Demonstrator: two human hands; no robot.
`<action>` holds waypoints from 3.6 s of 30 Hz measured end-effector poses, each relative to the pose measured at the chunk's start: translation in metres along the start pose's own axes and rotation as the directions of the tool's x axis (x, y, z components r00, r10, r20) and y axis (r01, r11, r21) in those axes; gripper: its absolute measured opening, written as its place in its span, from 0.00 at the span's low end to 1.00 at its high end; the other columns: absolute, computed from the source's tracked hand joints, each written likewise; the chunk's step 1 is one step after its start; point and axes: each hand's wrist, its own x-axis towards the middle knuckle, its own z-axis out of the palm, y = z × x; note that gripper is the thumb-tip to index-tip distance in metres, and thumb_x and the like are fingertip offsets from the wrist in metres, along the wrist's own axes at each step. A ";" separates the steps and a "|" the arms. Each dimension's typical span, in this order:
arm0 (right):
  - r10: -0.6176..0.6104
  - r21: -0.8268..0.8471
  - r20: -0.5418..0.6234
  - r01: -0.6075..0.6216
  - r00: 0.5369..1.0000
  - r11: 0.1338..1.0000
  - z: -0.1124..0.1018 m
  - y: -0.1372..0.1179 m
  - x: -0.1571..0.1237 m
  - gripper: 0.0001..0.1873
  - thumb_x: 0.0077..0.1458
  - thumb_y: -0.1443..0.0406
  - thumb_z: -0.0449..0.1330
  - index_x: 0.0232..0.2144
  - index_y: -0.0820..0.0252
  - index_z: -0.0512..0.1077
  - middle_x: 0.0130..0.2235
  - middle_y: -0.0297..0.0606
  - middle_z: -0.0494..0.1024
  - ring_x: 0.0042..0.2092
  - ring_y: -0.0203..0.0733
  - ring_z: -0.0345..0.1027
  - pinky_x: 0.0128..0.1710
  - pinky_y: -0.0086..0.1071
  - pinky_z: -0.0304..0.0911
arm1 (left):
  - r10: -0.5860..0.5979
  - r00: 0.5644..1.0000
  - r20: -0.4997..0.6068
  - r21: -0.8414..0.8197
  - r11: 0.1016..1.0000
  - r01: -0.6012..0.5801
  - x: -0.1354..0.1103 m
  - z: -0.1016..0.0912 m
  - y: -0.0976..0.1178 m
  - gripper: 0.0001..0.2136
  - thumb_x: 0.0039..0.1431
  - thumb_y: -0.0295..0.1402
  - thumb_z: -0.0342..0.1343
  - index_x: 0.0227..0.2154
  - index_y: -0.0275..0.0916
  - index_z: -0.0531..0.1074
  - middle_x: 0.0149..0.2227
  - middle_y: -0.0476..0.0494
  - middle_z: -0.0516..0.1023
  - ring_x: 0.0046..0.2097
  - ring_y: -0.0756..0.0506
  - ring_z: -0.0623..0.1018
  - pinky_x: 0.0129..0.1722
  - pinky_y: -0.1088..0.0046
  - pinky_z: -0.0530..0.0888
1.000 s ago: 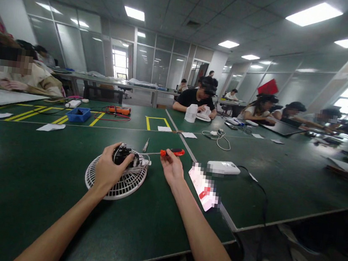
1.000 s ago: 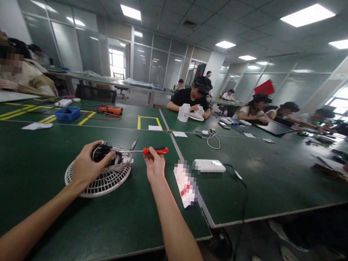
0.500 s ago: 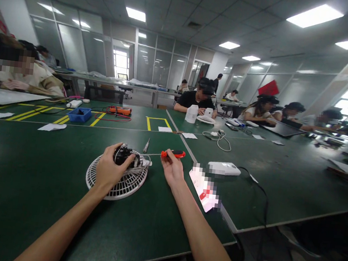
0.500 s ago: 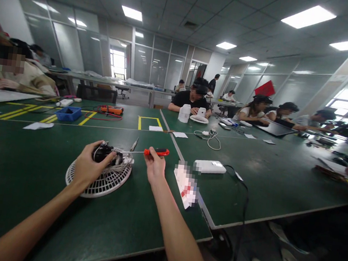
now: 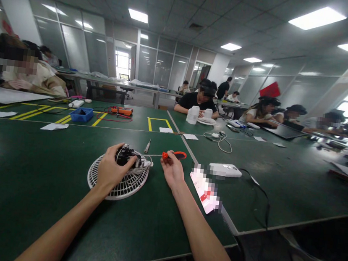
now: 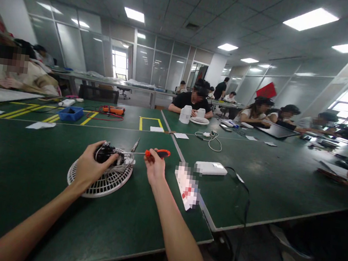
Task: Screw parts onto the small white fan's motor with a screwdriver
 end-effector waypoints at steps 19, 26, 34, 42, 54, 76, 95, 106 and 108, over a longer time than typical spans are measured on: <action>0.053 0.012 0.041 -0.054 0.998 0.998 0.003 0.005 -0.007 0.10 0.46 0.76 0.70 0.28 0.59 0.76 0.32 0.36 0.84 0.36 0.38 0.80 0.40 0.29 0.78 | 0.015 1.000 0.003 -0.002 1.000 -0.015 0.000 0.000 0.000 0.30 0.53 0.52 0.64 0.55 0.40 0.73 0.54 0.35 0.78 0.55 0.34 0.78 0.58 0.52 0.75; 0.129 -0.025 -0.016 -0.129 0.992 0.991 0.003 0.004 -0.008 0.08 0.51 0.71 0.69 0.33 0.57 0.76 0.24 0.28 0.77 0.25 0.32 0.71 0.27 0.24 0.70 | 0.013 1.000 0.005 0.014 1.000 -0.013 -0.001 0.001 -0.001 0.30 0.54 0.52 0.64 0.55 0.40 0.73 0.55 0.35 0.78 0.55 0.34 0.79 0.57 0.52 0.75; 0.094 0.034 0.049 -0.096 0.994 0.995 0.002 0.002 -0.006 0.15 0.48 0.74 0.69 0.36 0.54 0.74 0.33 0.32 0.84 0.35 0.37 0.79 0.38 0.30 0.74 | 0.020 1.000 -0.002 0.008 1.000 -0.020 0.000 0.002 -0.002 0.30 0.53 0.51 0.64 0.55 0.40 0.73 0.54 0.35 0.78 0.55 0.35 0.78 0.57 0.54 0.75; 0.062 -0.089 0.010 -0.061 0.998 0.994 -0.002 0.004 -0.001 0.09 0.49 0.67 0.72 0.30 0.57 0.75 0.23 0.29 0.77 0.24 0.33 0.70 0.27 0.26 0.69 | 0.020 1.000 -0.002 0.018 1.000 -0.020 0.000 0.002 -0.003 0.30 0.53 0.52 0.64 0.55 0.40 0.73 0.55 0.35 0.78 0.55 0.34 0.79 0.58 0.53 0.75; 0.055 -0.015 0.009 -0.055 0.998 0.998 -0.001 0.003 -0.001 0.11 0.48 0.72 0.68 0.32 0.54 0.72 0.32 0.32 0.84 0.34 0.38 0.79 0.38 0.32 0.75 | 0.004 1.000 0.009 0.023 1.000 -0.005 -0.001 0.001 -0.003 0.31 0.54 0.52 0.64 0.56 0.40 0.73 0.56 0.35 0.78 0.56 0.33 0.78 0.58 0.51 0.75; 0.045 0.008 0.129 -0.046 0.991 0.999 -0.006 -0.002 0.004 0.25 0.38 0.82 0.57 0.37 0.53 0.72 0.35 0.27 0.83 0.42 0.36 0.80 0.43 0.29 0.74 | -0.021 1.000 0.005 -0.021 1.000 0.021 0.000 0.001 -0.003 0.30 0.52 0.52 0.65 0.55 0.41 0.73 0.55 0.35 0.78 0.56 0.34 0.78 0.59 0.51 0.74; 0.001 -0.057 0.086 0.004 0.996 0.998 0.001 0.001 -0.009 0.13 0.47 0.72 0.61 0.36 0.54 0.76 0.43 0.33 0.85 0.42 0.39 0.77 0.43 0.35 0.74 | -0.024 0.999 0.021 -0.003 1.000 0.024 0.000 0.000 0.002 0.31 0.53 0.53 0.64 0.55 0.39 0.73 0.56 0.34 0.78 0.56 0.34 0.78 0.59 0.52 0.74; -0.042 -0.204 -0.020 0.037 0.999 0.978 0.002 0.011 -0.005 0.07 0.48 0.66 0.71 0.28 0.59 0.76 0.27 0.35 0.82 0.27 0.34 0.72 0.29 0.26 0.69 | 0.004 1.000 0.018 0.005 1.000 -0.004 0.000 0.000 0.000 0.30 0.54 0.53 0.64 0.55 0.40 0.73 0.55 0.35 0.78 0.55 0.34 0.78 0.57 0.53 0.75; -0.057 -0.217 -0.036 0.048 0.998 0.975 0.001 0.014 -0.005 0.11 0.47 0.64 0.74 0.27 0.59 0.75 0.26 0.34 0.80 0.25 0.33 0.70 0.27 0.26 0.67 | 0.003 1.000 0.019 0.006 1.000 -0.003 0.000 0.000 -0.001 0.30 0.54 0.53 0.64 0.55 0.40 0.73 0.55 0.35 0.78 0.56 0.34 0.78 0.57 0.53 0.75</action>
